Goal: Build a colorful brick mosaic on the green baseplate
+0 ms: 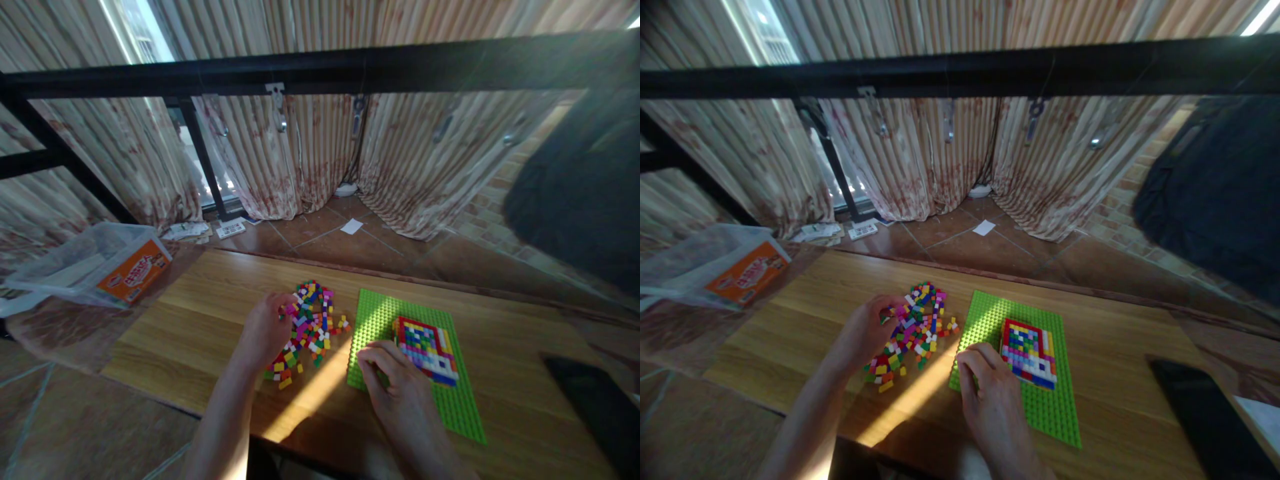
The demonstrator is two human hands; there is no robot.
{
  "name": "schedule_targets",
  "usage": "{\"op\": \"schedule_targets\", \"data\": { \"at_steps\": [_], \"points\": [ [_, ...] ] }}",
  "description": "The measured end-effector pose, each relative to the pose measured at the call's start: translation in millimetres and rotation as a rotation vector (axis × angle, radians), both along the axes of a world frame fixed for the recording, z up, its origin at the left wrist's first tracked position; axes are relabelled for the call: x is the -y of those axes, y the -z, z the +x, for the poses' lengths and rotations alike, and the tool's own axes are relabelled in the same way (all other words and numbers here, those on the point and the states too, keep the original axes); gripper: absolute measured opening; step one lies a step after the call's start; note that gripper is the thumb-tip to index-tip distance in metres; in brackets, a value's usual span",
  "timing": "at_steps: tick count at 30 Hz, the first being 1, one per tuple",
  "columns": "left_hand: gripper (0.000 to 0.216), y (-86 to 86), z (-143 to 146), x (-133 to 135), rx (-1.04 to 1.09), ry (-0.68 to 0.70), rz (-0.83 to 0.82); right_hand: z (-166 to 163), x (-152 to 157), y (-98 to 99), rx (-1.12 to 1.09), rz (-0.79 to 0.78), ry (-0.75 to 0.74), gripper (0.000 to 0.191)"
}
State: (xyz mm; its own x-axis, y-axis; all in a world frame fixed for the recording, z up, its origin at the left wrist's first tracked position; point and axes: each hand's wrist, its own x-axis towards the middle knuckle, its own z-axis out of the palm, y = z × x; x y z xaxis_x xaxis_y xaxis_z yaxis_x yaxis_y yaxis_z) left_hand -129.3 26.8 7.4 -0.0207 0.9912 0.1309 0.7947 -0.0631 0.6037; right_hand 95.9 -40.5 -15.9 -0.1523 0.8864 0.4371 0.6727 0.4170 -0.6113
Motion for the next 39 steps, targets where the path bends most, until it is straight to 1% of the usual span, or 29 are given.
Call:
{"op": "schedule_targets", "data": {
  "at_steps": [4, 8, 11, 15, 21, 25, 28, 30, 32, 35, 37, 39],
  "points": [
    [0.049, 2.5, -12.6, 0.9, -0.153, 0.066, 0.000, -3.1, -0.8, 2.9, 0.019, -0.011, -0.039, 0.017],
    [0.058, 9.1, -13.0, -1.2, -0.240, 0.104, -0.006, -5.4, -0.9, 5.5, 0.026, 0.003, -0.065, 0.017],
    [0.059, 13.5, -10.6, -3.4, -0.262, 0.140, -0.007, -6.8, -1.2, 6.7, 0.039, 0.018, -0.074, 0.017],
    [0.051, 15.5, -6.7, -6.4, -0.277, 0.124, -0.001, -8.0, -2.1, 6.9, 0.044, 0.034, -0.080, 0.017],
    [0.023, 13.1, -3.5, -7.6, -0.340, 0.075, -0.007, -6.6, -2.1, 5.6, 0.046, 0.003, -0.072, 0.018],
    [0.017, 11.7, -4.7, -7.3, -0.321, 0.081, 0.004, -4.8, -1.3, 3.4, 0.033, -0.025, -0.077, 0.017],
    [0.016, 7.4, -2.9, -5.4, -0.220, 0.094, 0.043, -4.1, -0.4, 0.6, 0.021, -0.023, -0.071, 0.018],
    [0.017, 2.7, 2.5, -2.3, -0.074, 0.130, 0.023, -3.8, -0.2, -1.4, 0.009, -0.002, -0.060, 0.018],
    [0.018, -2.2, 11.6, 2.3, 0.098, 0.218, -0.043, -3.5, -0.1, -3.2, 0.000, 0.032, -0.037, 0.018],
    [0.021, -7.8, 29.0, 10.1, 0.314, 0.409, -0.137, -2.8, 0.0, -5.9, -0.006, 0.076, 0.007, 0.015],
    [0.022, -9.6, 39.6, 14.5, 0.399, 0.509, -0.203, -1.6, 0.6, -8.0, -0.002, 0.068, 0.013, 0.016],
    [0.023, -10.1, 47.3, 17.5, 0.447, 0.563, -0.283, 0.6, 1.5, -10.4, 0.002, 0.043, 0.011, 0.017]
  ]
}}
